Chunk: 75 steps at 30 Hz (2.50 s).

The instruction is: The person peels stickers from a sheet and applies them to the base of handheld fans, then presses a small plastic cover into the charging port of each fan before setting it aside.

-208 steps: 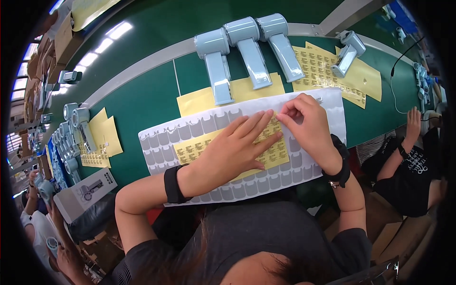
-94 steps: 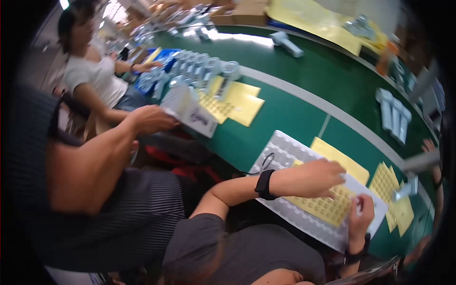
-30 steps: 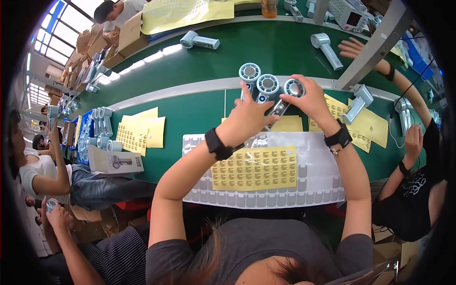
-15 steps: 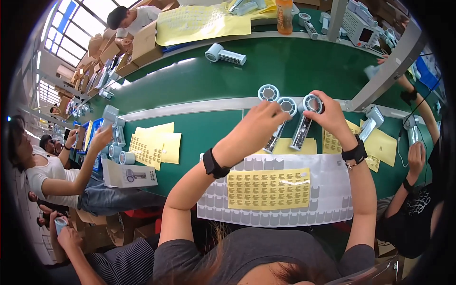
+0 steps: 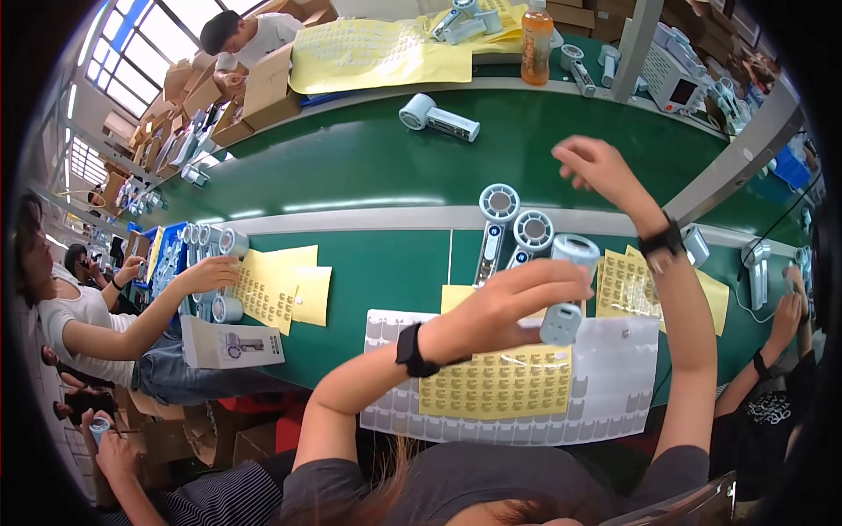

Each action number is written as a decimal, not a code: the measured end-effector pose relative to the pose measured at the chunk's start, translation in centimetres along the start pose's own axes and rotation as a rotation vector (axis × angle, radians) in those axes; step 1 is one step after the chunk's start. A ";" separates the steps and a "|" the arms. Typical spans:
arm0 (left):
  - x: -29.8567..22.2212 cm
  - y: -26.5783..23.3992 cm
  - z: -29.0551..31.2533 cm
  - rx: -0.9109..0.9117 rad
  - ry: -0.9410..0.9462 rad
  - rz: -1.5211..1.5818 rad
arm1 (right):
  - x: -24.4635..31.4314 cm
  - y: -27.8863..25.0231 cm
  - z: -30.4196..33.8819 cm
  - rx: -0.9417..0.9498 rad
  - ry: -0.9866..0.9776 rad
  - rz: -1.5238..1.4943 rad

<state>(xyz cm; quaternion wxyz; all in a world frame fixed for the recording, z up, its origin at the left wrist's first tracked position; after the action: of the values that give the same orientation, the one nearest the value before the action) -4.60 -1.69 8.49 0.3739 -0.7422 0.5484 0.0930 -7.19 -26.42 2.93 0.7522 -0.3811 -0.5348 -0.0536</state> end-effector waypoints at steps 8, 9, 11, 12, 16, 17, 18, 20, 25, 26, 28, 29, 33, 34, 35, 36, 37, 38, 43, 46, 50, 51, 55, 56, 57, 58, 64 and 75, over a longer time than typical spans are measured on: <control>-2.6 -0.1 1.1 -0.078 -0.037 0.086 | -0.9 6.0 -16.4 -0.534 -0.518 0.297; -2.6 -0.3 1.4 -0.077 -0.043 0.065 | -0.3 6.5 -16.9 -0.527 -0.533 0.294; -2.4 -0.9 1.8 -0.087 -0.044 0.051 | 0.2 7.2 -17.5 -0.335 -0.443 0.272; -2.5 -1.0 2.1 -0.096 -0.054 0.047 | 0.1 7.7 -17.2 -0.232 -0.391 0.265; -2.5 -0.9 2.2 -0.102 -0.067 0.055 | -2.0 5.0 -14.0 -0.041 -0.027 -0.020; -2.6 -0.7 2.0 -0.090 -0.063 0.064 | -2.9 3.7 -11.7 -0.003 0.009 -0.225; -2.7 -0.9 2.0 -0.090 -0.055 0.077 | -3.3 3.3 -9.1 0.038 0.042 -0.434; -2.8 -1.2 2.1 -0.095 -0.067 0.083 | -2.9 2.2 -3.7 0.068 0.124 -0.658; -2.8 0.0 2.0 -0.054 -0.041 0.100 | -4.4 1.3 8.1 0.089 0.221 -1.314; -2.8 0.2 1.8 -0.048 -0.035 0.124 | -5.0 1.0 9.9 0.063 0.229 -1.315; -2.8 0.7 1.7 -0.018 -0.033 0.088 | -6.3 0.7 13.4 -0.048 0.173 -1.188; -2.7 0.9 1.8 -0.004 -0.036 0.067 | -7.0 0.6 14.7 -0.096 0.149 -1.123; -2.7 0.6 1.3 -0.009 -0.002 -0.005 | -10.1 0.6 18.7 -0.357 0.203 -0.409; -2.7 0.7 1.4 0.007 -0.010 0.004 | -10.2 1.5 19.5 -0.363 0.215 -0.424; -2.3 0.1 1.4 -0.046 -0.038 0.029 | -9.3 2.7 19.9 -0.397 0.234 -0.355; -1.9 -0.4 1.5 -0.099 -0.067 0.054 | -8.3 4.0 20.2 -0.430 0.253 -0.285; -1.5 -1.1 1.5 -0.159 -0.093 0.072 | -7.5 4.7 20.0 -0.460 0.266 -0.209; -1.3 -1.1 1.4 -0.147 -0.096 0.072 | -7.2 5.2 19.9 -0.463 0.269 -0.221; -0.6 -3.7 1.2 -0.387 -0.110 0.291 | -4.6 5.8 20.4 -0.530 -0.002 0.290; -0.8 -3.3 0.3 -0.289 -0.130 0.402 | -4.4 5.3 21.9 -0.463 -0.132 0.246; 0.5 -2.0 0.1 -0.199 -0.320 0.555 | -4.0 5.6 28.0 -0.470 -0.048 0.219; 0.0 -1.3 -0.2 -0.122 -0.310 0.450 | -3.7 6.9 29.7 -0.517 -0.062 0.298; -0.6 2.3 -0.7 0.025 -0.285 0.235 | -2.9 9.9 32.8 -0.640 -0.086 0.434; -0.4 3.2 -0.4 0.017 -0.296 0.227 | -2.6 10.3 33.0 -0.676 -0.094 0.461; -0.1 4.0 -0.3 0.011 -0.309 0.222 | -2.6 10.4 33.0 -0.677 -0.091 0.461; 0.2 4.6 -0.3 0.012 -0.309 0.223 | -3.0 10.2 32.9 -0.682 -0.036 0.401; 0.5 7.2 0.5 -0.020 -0.077 0.237 | -4.8 10.5 33.1 -0.728 0.042 0.254; 0.1 7.9 1.0 0.052 -0.135 0.254 | -4.5 9.3 33.4 -0.718 0.043 -0.132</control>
<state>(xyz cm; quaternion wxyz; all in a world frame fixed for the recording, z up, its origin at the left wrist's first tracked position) -11.25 -2.00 4.13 0.4142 -0.6488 0.6138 0.1752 -30.03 -0.27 -1.12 0.5765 -0.5845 -0.4894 -0.2943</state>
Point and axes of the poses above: each hand's wrist, its own z-axis away from the middle knuckle, its own y-axis out of the palm, x = y × z, the point moved 8 cm from there along -z, towards the middle knuckle, and after that the axes turned 4 degrees about y, right-handed, at the moved point
